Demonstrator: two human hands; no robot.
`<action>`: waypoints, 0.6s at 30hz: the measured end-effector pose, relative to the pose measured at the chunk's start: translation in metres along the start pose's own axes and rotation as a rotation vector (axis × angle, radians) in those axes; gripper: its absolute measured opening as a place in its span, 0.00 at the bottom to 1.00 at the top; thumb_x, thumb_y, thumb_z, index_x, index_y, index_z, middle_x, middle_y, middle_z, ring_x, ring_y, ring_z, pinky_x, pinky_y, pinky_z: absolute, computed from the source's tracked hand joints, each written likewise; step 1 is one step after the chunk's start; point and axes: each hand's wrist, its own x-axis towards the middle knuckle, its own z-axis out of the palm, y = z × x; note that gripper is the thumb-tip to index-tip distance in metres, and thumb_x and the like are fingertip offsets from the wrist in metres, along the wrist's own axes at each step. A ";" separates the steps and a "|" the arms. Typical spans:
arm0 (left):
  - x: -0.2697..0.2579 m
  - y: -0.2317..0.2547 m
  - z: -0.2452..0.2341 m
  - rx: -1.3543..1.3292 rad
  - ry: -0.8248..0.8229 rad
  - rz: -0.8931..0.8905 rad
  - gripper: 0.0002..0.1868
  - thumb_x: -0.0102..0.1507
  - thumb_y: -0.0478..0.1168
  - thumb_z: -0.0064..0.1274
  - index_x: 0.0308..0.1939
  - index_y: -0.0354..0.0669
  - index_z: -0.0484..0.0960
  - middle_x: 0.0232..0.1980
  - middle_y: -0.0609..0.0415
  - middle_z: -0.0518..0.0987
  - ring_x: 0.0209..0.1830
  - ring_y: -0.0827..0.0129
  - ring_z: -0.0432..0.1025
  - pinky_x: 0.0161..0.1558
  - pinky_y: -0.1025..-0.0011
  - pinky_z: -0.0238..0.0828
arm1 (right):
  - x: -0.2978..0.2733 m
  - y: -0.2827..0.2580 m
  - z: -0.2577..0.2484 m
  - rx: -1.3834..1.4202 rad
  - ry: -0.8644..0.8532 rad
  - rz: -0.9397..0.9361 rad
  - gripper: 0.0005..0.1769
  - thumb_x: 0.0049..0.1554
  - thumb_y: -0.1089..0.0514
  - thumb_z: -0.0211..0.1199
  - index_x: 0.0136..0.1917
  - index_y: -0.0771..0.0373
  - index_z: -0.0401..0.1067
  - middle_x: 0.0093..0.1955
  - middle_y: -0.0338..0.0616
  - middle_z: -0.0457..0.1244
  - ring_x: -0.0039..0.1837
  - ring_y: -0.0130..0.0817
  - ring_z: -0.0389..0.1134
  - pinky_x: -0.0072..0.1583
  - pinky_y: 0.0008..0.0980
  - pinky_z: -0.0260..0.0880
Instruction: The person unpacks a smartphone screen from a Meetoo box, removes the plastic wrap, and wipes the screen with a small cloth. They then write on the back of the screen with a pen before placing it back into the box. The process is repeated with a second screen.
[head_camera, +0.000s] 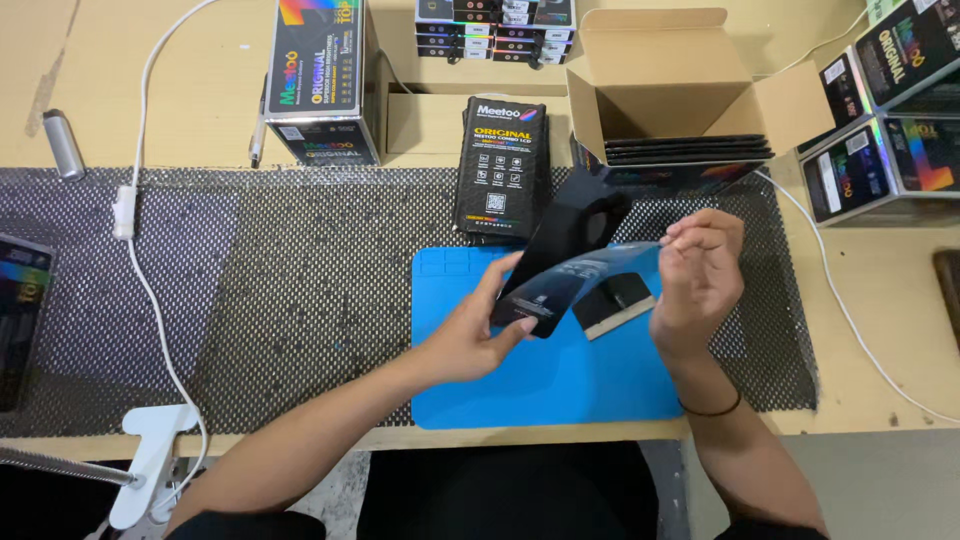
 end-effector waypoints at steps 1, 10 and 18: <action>0.001 0.001 0.002 0.000 -0.002 -0.001 0.38 0.66 0.26 0.48 0.78 0.36 0.51 0.60 0.26 0.75 0.56 0.33 0.75 0.48 0.48 0.80 | -0.001 0.002 -0.001 -0.001 0.002 0.001 0.14 0.65 0.58 0.57 0.41 0.63 0.58 0.54 0.52 0.53 0.53 0.37 0.58 0.57 0.36 0.65; 0.005 -0.024 -0.002 -0.158 0.027 0.006 0.36 0.69 0.26 0.39 0.79 0.34 0.42 0.58 0.27 0.74 0.55 0.43 0.76 0.51 0.49 0.79 | -0.045 0.017 0.012 -0.340 -0.047 -0.521 0.09 0.50 0.54 0.67 0.32 0.54 0.69 0.51 0.43 0.59 0.51 0.39 0.61 0.53 0.40 0.68; 0.010 -0.026 -0.003 -0.324 0.270 -0.040 0.40 0.67 0.34 0.54 0.73 0.50 0.42 0.45 0.48 0.76 0.42 0.67 0.74 0.48 0.69 0.77 | -0.078 -0.025 0.030 -0.161 -0.435 -1.016 0.11 0.58 0.50 0.74 0.50 0.53 0.75 0.55 0.34 0.62 0.55 0.25 0.64 0.59 0.32 0.68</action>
